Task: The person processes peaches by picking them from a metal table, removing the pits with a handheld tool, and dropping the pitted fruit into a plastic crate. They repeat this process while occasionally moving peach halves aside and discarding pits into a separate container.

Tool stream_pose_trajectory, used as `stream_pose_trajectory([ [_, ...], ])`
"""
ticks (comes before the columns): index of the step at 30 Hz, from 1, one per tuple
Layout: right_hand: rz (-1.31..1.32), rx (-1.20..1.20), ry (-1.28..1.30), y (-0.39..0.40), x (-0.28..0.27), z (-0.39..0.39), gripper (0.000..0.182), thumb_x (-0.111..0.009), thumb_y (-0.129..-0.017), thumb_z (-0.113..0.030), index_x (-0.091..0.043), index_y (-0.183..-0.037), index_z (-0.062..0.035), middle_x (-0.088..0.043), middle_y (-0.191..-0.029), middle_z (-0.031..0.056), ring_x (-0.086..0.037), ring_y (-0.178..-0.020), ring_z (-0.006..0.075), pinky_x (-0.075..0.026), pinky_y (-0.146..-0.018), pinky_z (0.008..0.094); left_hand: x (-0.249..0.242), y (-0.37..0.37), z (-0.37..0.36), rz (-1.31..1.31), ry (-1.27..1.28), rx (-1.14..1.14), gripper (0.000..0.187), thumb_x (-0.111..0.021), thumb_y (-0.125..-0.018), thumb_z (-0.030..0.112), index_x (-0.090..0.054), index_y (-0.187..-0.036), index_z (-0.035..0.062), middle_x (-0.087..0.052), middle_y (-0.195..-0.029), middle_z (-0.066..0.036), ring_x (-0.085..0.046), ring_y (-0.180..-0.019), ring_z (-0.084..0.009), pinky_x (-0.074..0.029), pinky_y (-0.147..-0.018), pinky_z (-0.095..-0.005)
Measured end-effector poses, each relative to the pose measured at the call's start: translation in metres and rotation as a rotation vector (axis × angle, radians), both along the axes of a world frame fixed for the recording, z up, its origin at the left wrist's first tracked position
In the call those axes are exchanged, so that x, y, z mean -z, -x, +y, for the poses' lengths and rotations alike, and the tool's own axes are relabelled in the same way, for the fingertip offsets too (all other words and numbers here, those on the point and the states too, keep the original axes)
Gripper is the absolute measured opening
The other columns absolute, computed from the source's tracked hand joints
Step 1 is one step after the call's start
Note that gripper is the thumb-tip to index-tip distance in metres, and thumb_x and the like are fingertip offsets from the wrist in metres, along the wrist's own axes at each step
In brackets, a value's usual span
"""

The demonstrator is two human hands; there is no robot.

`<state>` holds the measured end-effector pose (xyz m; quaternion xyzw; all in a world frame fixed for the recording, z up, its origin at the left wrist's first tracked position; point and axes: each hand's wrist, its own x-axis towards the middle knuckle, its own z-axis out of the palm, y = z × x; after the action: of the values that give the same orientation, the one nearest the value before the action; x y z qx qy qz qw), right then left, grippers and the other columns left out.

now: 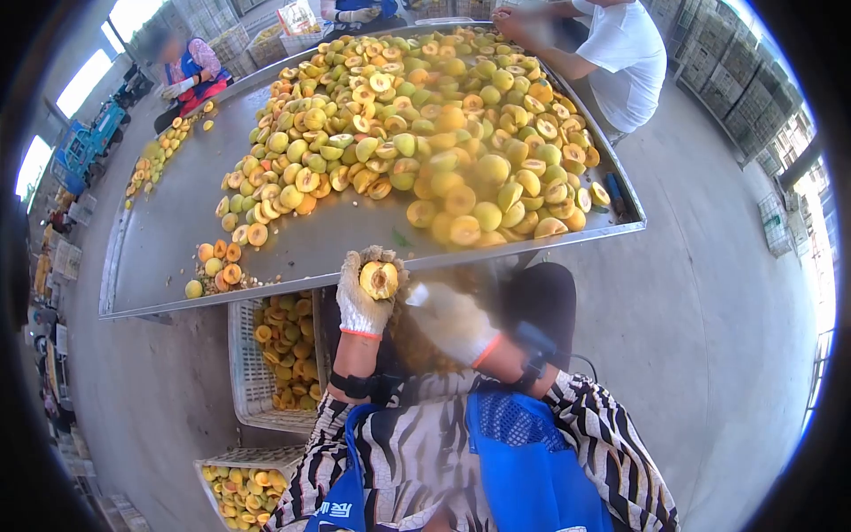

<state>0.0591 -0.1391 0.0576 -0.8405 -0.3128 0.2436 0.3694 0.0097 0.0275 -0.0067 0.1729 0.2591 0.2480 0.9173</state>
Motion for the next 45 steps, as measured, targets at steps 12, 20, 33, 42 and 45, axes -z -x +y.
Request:
stream_pose_trajectory([
  [12, -0.073, -0.102, 0.135, 0.016, 0.009, 0.018, 0.036, -0.064, -0.087, -0.031, -0.052, -0.107, -0.0052, -0.066, -0.090, 0.0257, -0.063, -0.087, 0.0465, -0.051, -0.074, 0.0547, -0.003, 0.009, -0.022, 0.041, -0.212, -0.077, 0.032, -0.047, -0.100, 0.027, -0.060, -0.094, -0.0020, -0.063, -0.081, -0.014, -0.063, -0.068, -0.0266, -0.054, -0.063, -0.0375],
  [20, -0.074, -0.142, -0.009, 0.021, 0.044, 0.009, 0.030, -0.063, -0.086, -0.022, -0.051, -0.107, -0.0040, -0.066, -0.085, 0.0243, -0.064, -0.083, 0.0458, -0.051, -0.071, 0.0534, 0.008, 0.008, -0.029, 0.060, -0.207, -0.062, 0.038, -0.048, -0.101, 0.037, -0.059, -0.091, 0.0021, -0.063, -0.078, -0.013, -0.064, -0.066, -0.0285, -0.056, -0.059, -0.0405],
  [33, 0.093, -0.329, 0.045, 0.006, 0.042, -0.006, 0.028, -0.058, -0.089, -0.023, -0.059, -0.108, -0.0029, -0.066, -0.094, 0.0224, -0.065, -0.088, 0.0403, -0.052, -0.076, 0.0478, 0.005, 0.007, -0.039, 0.083, -0.472, 0.120, 0.038, -0.052, -0.101, 0.031, -0.065, -0.090, -0.0034, -0.067, -0.075, -0.013, -0.065, -0.059, -0.0223, -0.053, -0.053, -0.0317],
  [42, 0.670, -0.244, 0.105, 0.004, 0.019, -0.011, 0.025, -0.064, -0.089, -0.026, -0.061, -0.101, -0.0047, -0.064, -0.075, 0.0071, -0.062, -0.062, 0.0157, -0.050, -0.055, 0.0305, 0.025, 0.009, -0.033, 0.094, -0.520, 0.235, 0.040, -0.054, -0.099, 0.035, -0.065, -0.099, -0.0037, -0.069, -0.081, -0.013, -0.066, -0.058, -0.0209, -0.052, -0.052, -0.0300],
  [45, 0.834, -0.285, 0.036, -0.004, 0.038, -0.018, 0.024, -0.066, -0.090, -0.027, -0.061, -0.099, -0.0057, -0.062, -0.072, 0.0008, -0.058, -0.057, 0.0084, -0.047, -0.049, 0.0245, 0.041, 0.004, -0.031, 0.088, -0.498, 0.194, 0.039, -0.055, -0.099, 0.034, -0.064, -0.103, -0.0034, -0.069, -0.082, -0.013, -0.066, -0.059, -0.0200, -0.052, -0.051, -0.0277],
])
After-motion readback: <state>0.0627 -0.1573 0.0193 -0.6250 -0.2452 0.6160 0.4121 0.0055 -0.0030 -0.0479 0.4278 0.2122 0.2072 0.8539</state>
